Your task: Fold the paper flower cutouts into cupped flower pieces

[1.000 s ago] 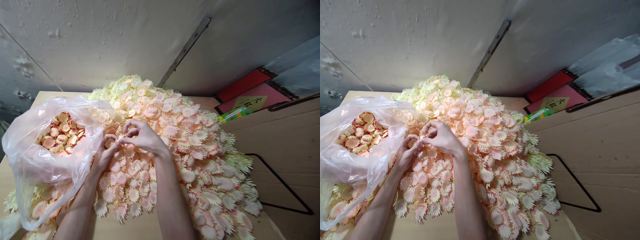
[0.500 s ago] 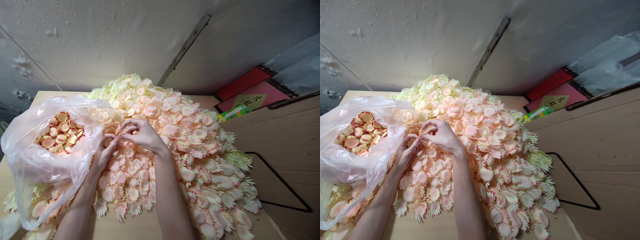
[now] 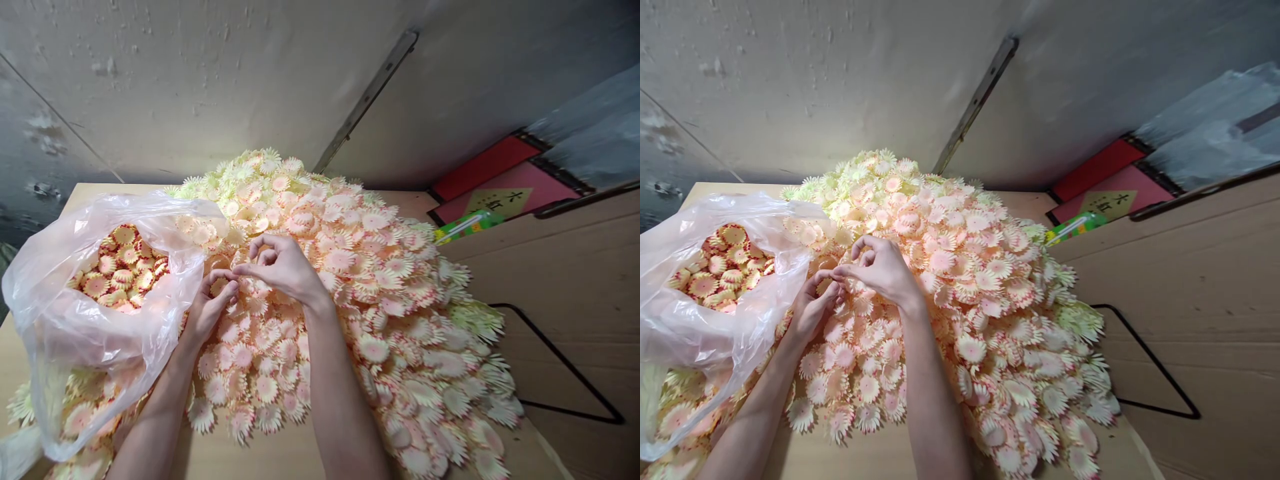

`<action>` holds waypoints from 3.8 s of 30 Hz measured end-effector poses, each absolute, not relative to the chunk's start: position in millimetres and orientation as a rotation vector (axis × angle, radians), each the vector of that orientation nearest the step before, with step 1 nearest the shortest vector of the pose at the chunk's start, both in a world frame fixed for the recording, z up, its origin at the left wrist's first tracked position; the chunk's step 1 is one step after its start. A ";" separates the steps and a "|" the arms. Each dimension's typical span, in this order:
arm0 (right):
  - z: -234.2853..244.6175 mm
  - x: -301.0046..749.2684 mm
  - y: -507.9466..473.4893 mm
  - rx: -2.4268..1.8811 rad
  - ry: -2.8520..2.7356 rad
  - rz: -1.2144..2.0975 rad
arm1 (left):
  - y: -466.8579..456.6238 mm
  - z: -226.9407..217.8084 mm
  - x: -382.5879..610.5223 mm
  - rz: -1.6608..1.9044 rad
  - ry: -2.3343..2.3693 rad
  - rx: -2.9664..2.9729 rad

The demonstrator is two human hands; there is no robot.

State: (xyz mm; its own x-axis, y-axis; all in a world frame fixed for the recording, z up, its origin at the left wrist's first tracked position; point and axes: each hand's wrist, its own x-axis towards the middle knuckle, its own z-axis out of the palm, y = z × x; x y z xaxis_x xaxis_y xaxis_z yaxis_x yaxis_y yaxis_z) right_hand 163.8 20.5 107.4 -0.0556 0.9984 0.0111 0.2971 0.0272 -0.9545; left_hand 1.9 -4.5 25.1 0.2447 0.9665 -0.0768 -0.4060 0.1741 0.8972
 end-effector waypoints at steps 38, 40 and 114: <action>116.2 156.8 16.6 -1.344 -2.185 0.816 | -9.3 33.4 0.8 1.092 0.625 0.831; 117.9 158.8 16.1 -1.313 -2.167 0.799 | -9.3 35.8 1.3 1.097 0.611 0.824; 97.7 186.2 23.6 -1.234 -1.451 1.231 | -4.5 22.9 1.3 1.272 0.527 0.885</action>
State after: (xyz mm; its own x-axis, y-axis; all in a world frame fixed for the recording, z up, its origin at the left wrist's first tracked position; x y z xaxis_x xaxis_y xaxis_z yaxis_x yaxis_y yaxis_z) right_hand 186.2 23.6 97.7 -0.1556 0.9878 0.0057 0.1554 0.0301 -0.9874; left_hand 1.3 -4.5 22.9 0.2457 0.9611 0.1262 -0.5897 0.0449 0.8064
